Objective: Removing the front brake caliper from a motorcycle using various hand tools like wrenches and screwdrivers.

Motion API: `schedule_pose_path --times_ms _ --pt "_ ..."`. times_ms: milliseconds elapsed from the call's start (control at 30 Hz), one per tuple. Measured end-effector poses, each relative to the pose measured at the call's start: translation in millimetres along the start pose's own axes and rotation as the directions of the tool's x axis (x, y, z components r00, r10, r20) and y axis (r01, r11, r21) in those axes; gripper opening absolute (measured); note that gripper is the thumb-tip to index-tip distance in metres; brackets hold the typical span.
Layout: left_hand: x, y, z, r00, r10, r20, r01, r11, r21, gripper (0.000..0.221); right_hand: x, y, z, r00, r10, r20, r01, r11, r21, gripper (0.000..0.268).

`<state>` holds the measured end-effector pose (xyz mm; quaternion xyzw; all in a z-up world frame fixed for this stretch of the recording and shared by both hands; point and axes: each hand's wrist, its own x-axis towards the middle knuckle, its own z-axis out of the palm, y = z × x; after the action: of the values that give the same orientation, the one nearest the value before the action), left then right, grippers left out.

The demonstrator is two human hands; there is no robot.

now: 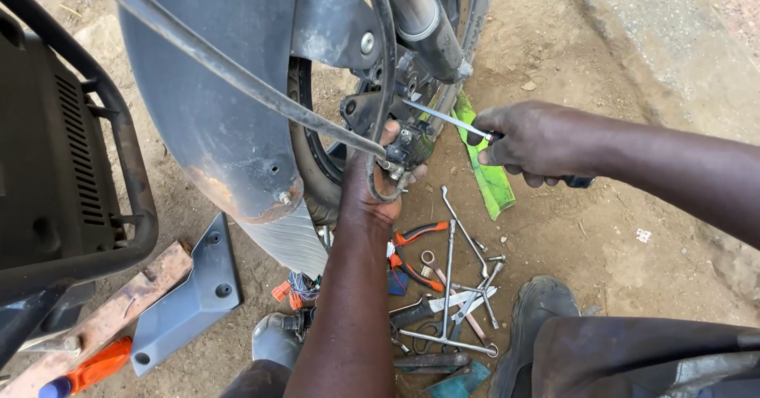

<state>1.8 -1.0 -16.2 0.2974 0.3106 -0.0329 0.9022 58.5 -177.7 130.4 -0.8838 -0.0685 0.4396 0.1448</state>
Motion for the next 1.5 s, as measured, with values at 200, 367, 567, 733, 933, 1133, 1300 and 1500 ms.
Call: schedule_pose_path --times_ms 200,367,567,733,933,1133,1300,1500 --pt "-17.1 6.5 14.3 1.0 0.014 -0.026 -0.014 1.0 -0.006 0.024 6.0 5.1 -7.6 0.999 -0.011 0.032 0.006 0.989 0.149 0.054" --pt "-2.6 -4.1 4.8 0.997 0.066 -0.025 -0.067 0.998 -0.012 0.022 -3.7 1.4 5.3 0.999 -0.002 0.051 -0.012 0.966 0.258 0.05" --pt "12.0 -12.2 -16.1 0.995 0.099 -0.001 -0.099 0.995 0.006 0.026 19.7 25.6 -1.4 0.992 -0.104 0.069 0.06 0.884 0.463 0.04" --pt "11.9 -18.6 -6.4 0.978 0.199 0.057 -0.2 0.98 0.011 0.027 30.3 29.0 -39.3 0.902 -0.282 0.326 0.077 0.85 0.521 0.032" --pt "4.9 -16.8 7.0 0.981 0.164 -0.105 -0.168 0.986 -0.024 0.031 26.1 19.8 4.0 0.97 -0.163 0.18 0.02 0.792 0.61 0.019" --pt "2.3 -16.6 16.2 0.952 0.153 -0.264 -0.17 0.984 -0.044 0.046 -4.3 -12.9 17.1 0.984 0.162 0.068 -0.172 0.801 0.574 0.067" --pt "12.6 -22.3 2.1 0.981 0.184 -0.055 -0.186 0.982 -0.023 0.027 25.5 24.4 2.7 0.973 -0.05 0.226 -0.109 0.761 0.64 0.085" --pt "11.7 -20.1 -0.7 0.984 0.174 -0.046 -0.174 0.985 -0.017 0.028 1.3 -13.6 12.1 0.985 0.019 0.173 -0.138 0.687 0.714 0.009"
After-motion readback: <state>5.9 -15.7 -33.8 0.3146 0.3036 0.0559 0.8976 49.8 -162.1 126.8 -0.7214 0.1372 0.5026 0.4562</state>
